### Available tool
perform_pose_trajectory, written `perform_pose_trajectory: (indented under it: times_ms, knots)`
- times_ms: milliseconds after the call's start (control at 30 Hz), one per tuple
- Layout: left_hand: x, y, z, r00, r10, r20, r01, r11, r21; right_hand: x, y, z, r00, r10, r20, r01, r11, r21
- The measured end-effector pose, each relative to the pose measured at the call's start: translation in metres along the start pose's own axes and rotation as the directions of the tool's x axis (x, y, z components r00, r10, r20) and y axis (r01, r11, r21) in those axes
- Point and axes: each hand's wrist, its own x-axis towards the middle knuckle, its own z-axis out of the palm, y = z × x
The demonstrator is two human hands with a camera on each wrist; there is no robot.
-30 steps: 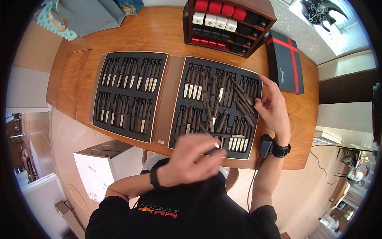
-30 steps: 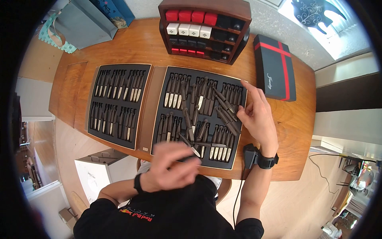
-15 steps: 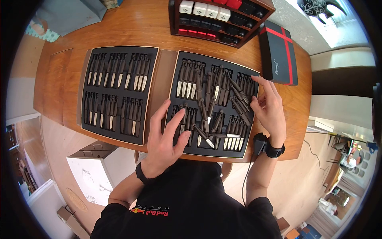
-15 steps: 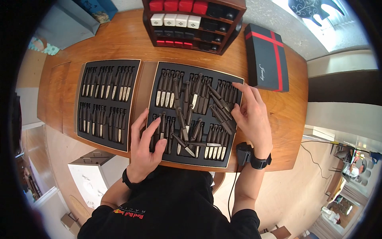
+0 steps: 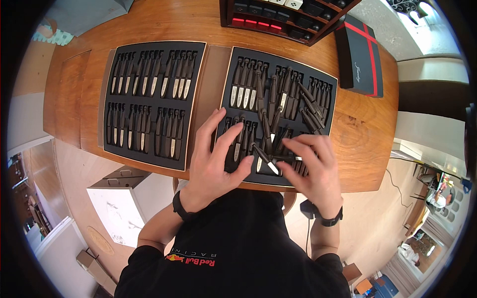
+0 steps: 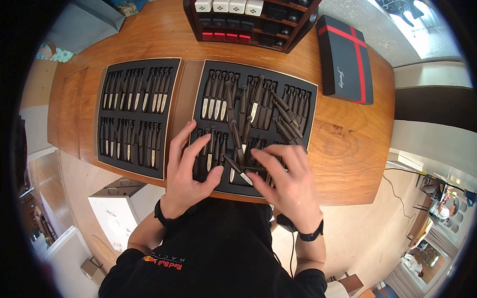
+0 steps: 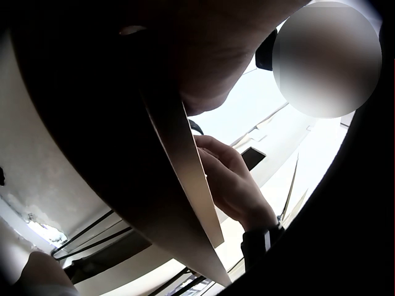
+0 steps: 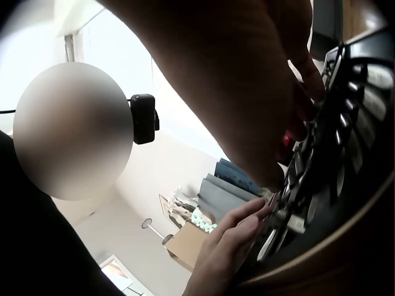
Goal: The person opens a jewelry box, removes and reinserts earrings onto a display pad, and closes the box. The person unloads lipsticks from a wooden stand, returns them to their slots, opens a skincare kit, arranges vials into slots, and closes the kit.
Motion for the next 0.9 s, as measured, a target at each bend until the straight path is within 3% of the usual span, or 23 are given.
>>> perform_pose_trajectory:
  times_ms: [67, 200, 267, 367, 433, 567, 900]
  knots:
    - [0.001, 0.004, -0.005, 0.999, 0.019, 0.026, -0.02, 0.999, 0.043, -0.005, -0.007, 0.011, 0.999, 0.016, 0.038, -0.016, 1.0, 0.005]
    - [0.001, 0.01, -0.015, 0.991, -0.079, 0.105, 0.075, 0.996, 0.039, -0.016, -0.01, 0.031, 1.0, 0.025, 0.009, -0.025, 1.0, 0.006]
    - [0.005, 0.013, -0.02, 0.988, -0.103, 0.117, 0.095, 0.993, 0.069, -0.02, -0.009, 0.041, 0.994, 0.025, -0.102, -0.027, 1.0, -0.014]
    - [0.019, 0.018, -0.027, 0.984, -0.096, 0.152, 0.071, 0.985, 0.16, -0.022, -0.009, 0.045, 0.989, 0.03, -0.143, -0.034, 0.999, -0.026]
    - [0.03, 0.017, -0.032, 0.972, -0.024, 0.233, -0.038, 0.965, 0.259, -0.022, -0.009, 0.045, 0.988, 0.03, -0.149, -0.034, 0.999, -0.026]
    - [0.041, 0.017, -0.035, 0.962, 0.006, 0.272, -0.102, 0.935, 0.341, -0.022, -0.007, 0.046, 0.988, 0.017, -0.155, -0.022, 0.999, -0.027]
    - [0.049, 0.012, -0.051, 0.918, 0.038, 0.395, -0.148, 0.956, 0.253, -0.02, -0.005, 0.047, 0.984, 0.013, -0.178, -0.017, 1.0, -0.019]
